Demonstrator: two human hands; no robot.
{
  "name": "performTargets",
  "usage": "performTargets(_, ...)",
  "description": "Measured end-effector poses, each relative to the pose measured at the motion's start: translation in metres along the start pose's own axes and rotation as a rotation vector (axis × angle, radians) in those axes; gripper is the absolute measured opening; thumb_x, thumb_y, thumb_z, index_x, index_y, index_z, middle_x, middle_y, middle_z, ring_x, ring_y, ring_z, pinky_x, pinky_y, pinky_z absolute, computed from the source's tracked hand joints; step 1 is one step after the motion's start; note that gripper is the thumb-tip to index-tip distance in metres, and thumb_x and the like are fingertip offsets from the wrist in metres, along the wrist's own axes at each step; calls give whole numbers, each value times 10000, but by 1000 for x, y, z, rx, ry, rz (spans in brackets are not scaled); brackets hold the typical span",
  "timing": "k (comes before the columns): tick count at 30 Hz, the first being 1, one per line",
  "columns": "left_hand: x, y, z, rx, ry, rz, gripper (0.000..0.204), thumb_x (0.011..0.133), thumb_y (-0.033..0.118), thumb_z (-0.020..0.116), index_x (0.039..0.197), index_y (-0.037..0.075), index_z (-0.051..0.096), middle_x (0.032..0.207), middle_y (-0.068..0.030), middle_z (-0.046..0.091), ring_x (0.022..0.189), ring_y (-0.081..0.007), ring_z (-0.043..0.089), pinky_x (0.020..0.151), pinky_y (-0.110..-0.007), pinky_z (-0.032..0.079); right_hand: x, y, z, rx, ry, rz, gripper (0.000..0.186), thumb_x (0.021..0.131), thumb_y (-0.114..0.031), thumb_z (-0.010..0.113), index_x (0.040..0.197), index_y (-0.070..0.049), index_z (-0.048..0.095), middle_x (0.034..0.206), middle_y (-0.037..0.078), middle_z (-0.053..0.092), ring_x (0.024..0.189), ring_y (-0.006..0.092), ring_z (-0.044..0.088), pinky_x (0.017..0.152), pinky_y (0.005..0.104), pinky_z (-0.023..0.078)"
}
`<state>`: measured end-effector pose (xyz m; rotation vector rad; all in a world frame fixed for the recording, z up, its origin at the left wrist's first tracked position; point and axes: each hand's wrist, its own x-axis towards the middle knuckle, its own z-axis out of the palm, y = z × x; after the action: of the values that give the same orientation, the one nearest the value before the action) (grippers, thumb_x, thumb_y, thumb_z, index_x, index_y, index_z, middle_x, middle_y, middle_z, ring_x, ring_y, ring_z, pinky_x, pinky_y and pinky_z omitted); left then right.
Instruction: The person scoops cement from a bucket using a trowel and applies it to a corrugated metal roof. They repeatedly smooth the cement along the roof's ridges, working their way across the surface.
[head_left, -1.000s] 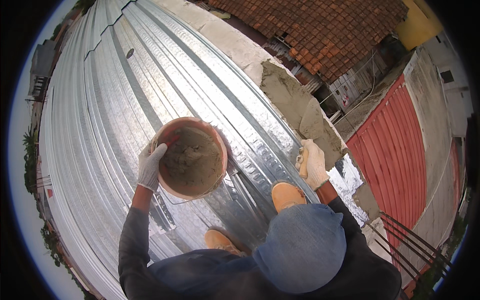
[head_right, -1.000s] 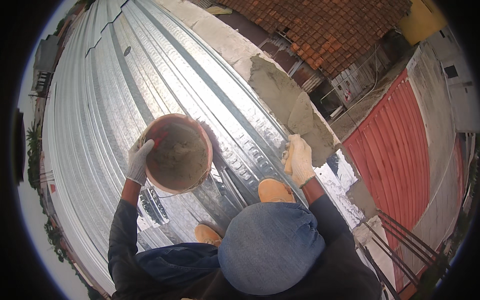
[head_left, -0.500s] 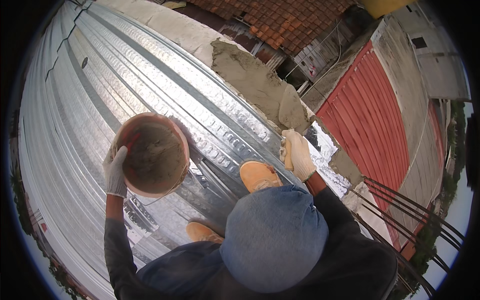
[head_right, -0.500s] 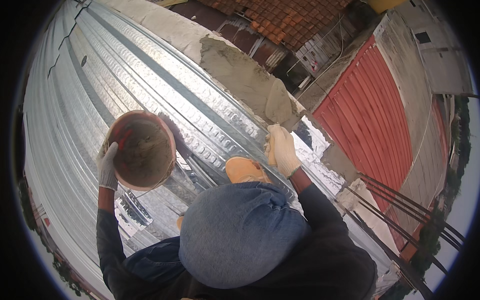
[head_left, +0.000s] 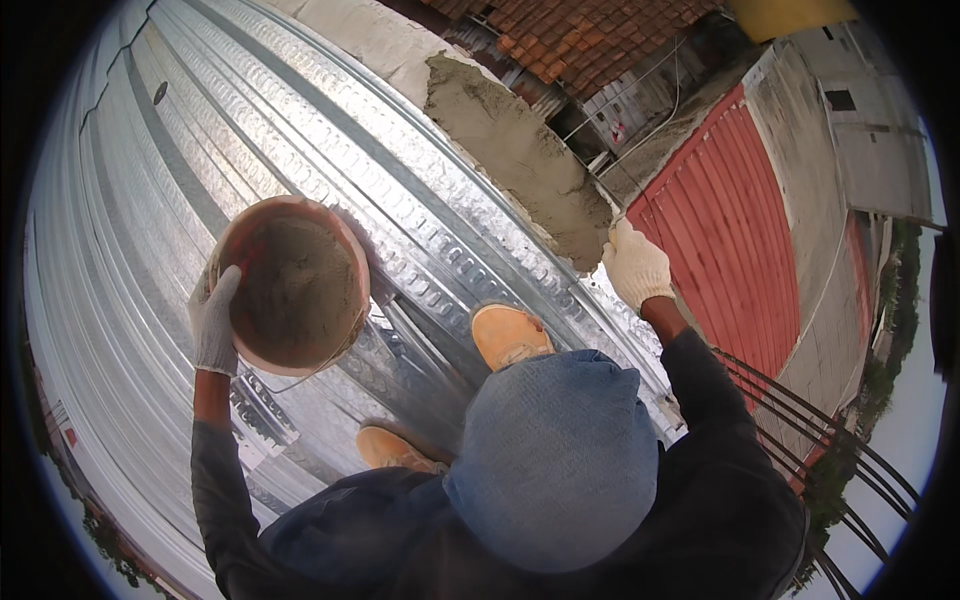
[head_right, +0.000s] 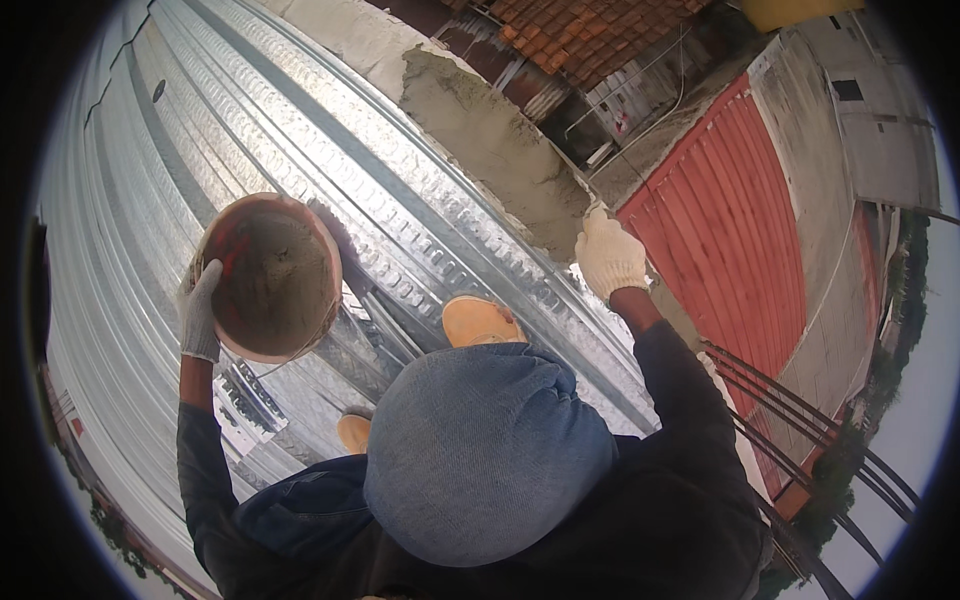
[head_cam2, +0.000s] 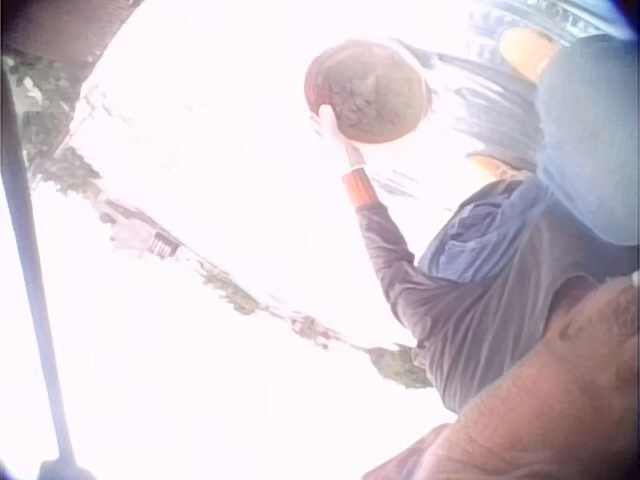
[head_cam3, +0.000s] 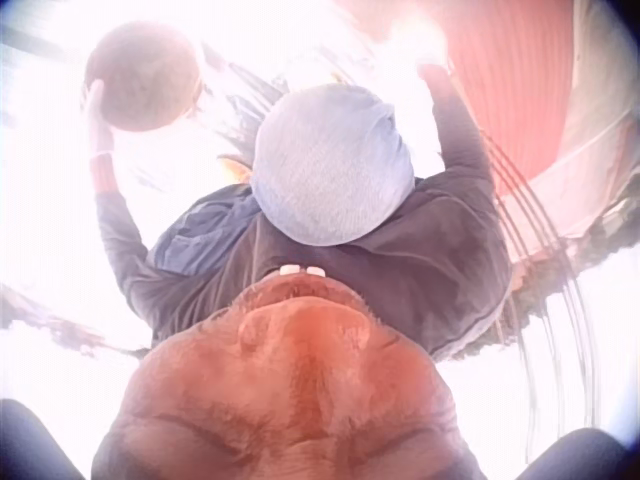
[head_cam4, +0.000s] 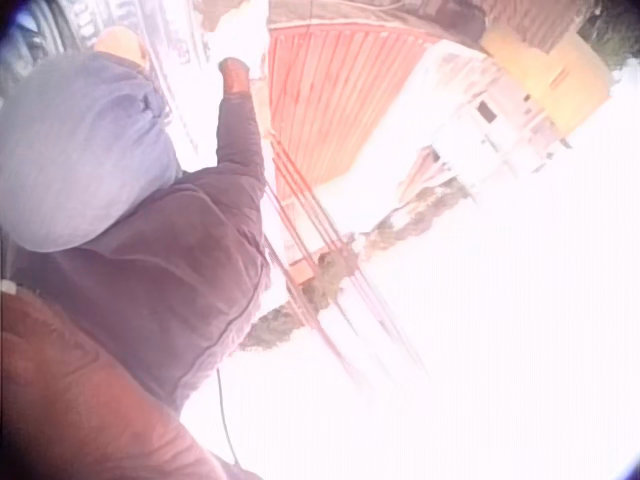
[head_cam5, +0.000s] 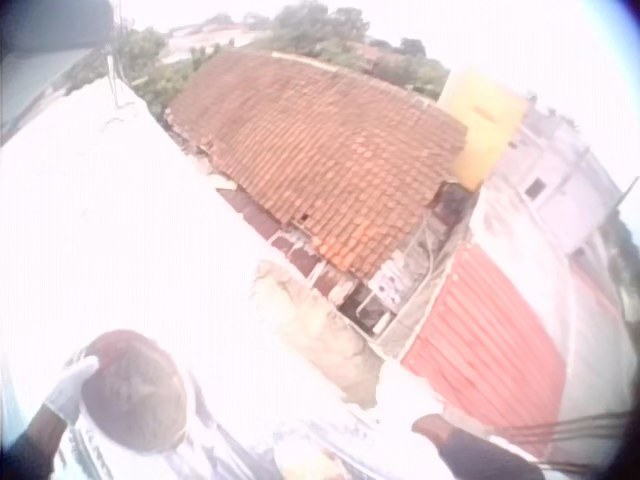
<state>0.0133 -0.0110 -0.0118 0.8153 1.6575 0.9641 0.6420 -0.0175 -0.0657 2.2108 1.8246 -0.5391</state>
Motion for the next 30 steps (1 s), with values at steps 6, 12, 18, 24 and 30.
performTargets(6,2,-3,-8,-22,2,-36,515,1092,211,779,1541,-19,677,1445,-118,740,1271,-218,722,1113,-358,577,-38,32,-11,-25,-40,69,289,1064,-280,654,1210,-31,633,1047,258,789,987,487,783,877,611,609)
performTargets(12,-16,12,6,51,35,-12,632,1041,310,857,1559,3,667,1422,-116,750,1256,-222,731,1089,-376,597,-47,-2,-29,270,123,-162,311,1077,-266,640,1275,-26,638,1151,274,740,1036,481,750,895,564,589)
performTargets(18,-18,34,43,173,28,-15,645,1022,314,870,1551,-1,679,1344,-117,770,1180,-198,750,1046,-359,615,-40,-124,-56,292,-182,-749,302,1098,-303,667,1244,-39,670,1094,226,752,966,427,773,836,497,609)
performTargets(24,-25,27,54,339,-29,46,579,1024,336,839,1486,2,735,1267,-95,797,1137,-159,742,1010,-340,614,-4,-246,-65,-72,-214,-1141,339,1120,-395,652,1142,-66,731,977,181,793,872,382,804,775,499,645)
performTargets(30,-22,16,57,313,18,160,574,999,407,829,1423,24,781,1139,-93,821,1006,-151,766,912,-357,638,12,-294,-50,-280,-373,-1208,427,1139,-389,586,1112,5,748,943,226,796,899,411,813,788,529,649)
